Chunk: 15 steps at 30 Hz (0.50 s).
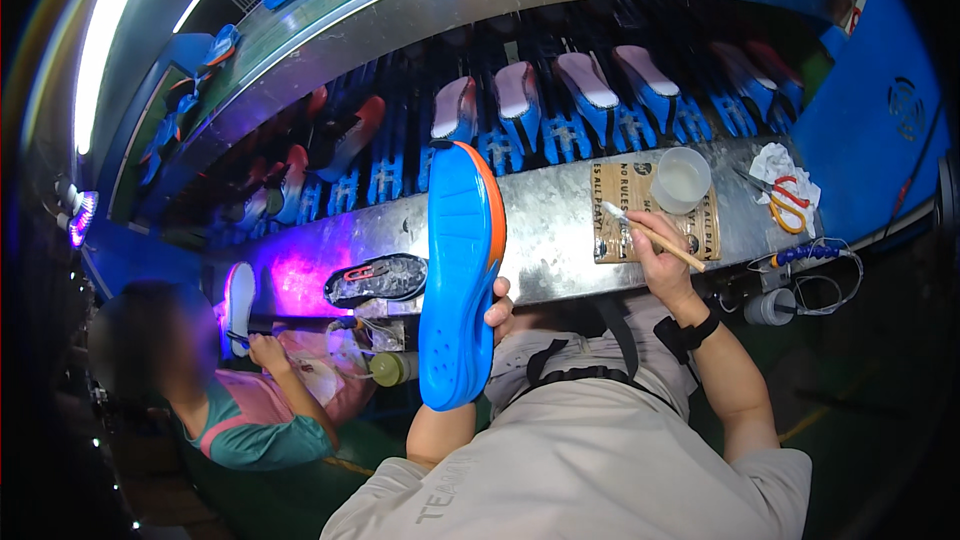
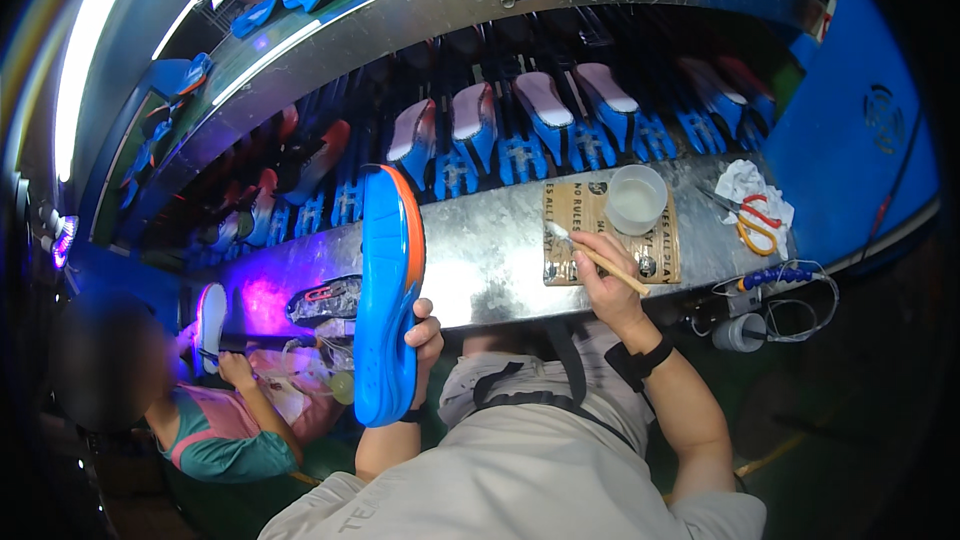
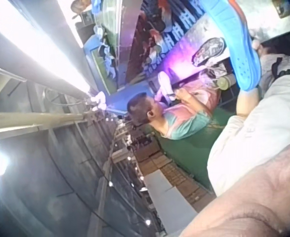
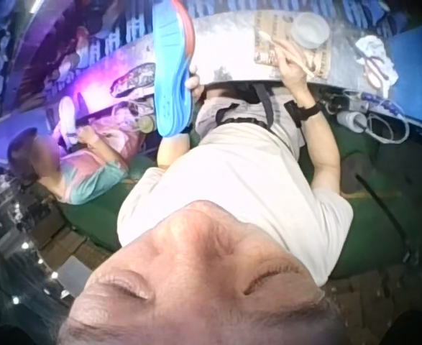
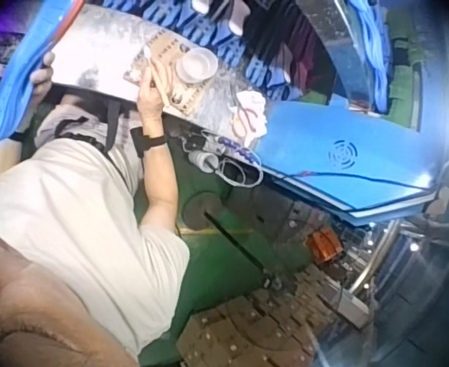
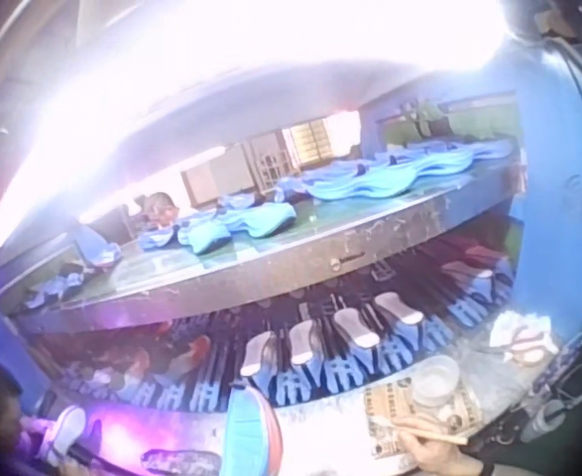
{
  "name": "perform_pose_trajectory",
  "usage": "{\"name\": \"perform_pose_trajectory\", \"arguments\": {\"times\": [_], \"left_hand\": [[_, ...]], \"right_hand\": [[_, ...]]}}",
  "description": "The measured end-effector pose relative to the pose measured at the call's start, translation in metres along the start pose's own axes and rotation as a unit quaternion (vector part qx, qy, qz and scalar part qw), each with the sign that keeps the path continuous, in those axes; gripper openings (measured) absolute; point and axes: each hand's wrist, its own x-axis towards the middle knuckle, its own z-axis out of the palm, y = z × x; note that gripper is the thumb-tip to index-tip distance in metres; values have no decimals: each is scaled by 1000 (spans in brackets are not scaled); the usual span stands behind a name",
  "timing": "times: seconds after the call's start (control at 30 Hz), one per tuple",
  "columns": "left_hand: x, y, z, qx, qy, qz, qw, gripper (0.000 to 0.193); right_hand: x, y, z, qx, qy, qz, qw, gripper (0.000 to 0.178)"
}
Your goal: Applying glue or treatment to the soles of blue shoes using a brush on a conveyor belt.
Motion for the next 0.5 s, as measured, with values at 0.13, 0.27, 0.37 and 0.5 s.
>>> {"name": "perform_pose_trajectory", "arguments": {"times": [0.13,0.27,0.37,0.5], "left_hand": [[7,18,-8,-49,-102,-83,990,60],[13,26,-13,-19,22,28,999,72],[3,15,-18,34,101,61,992,84],[-19,10,-23,26,159,47,986,78]], "right_hand": [[-5,19,4,-34,0,-16,999,22],[-13,31,7,-77,1,-32,997,24],[-18,31,9,-48,-5,14,999,22],[-18,29,11,-52,2,-2,999,23]]}}
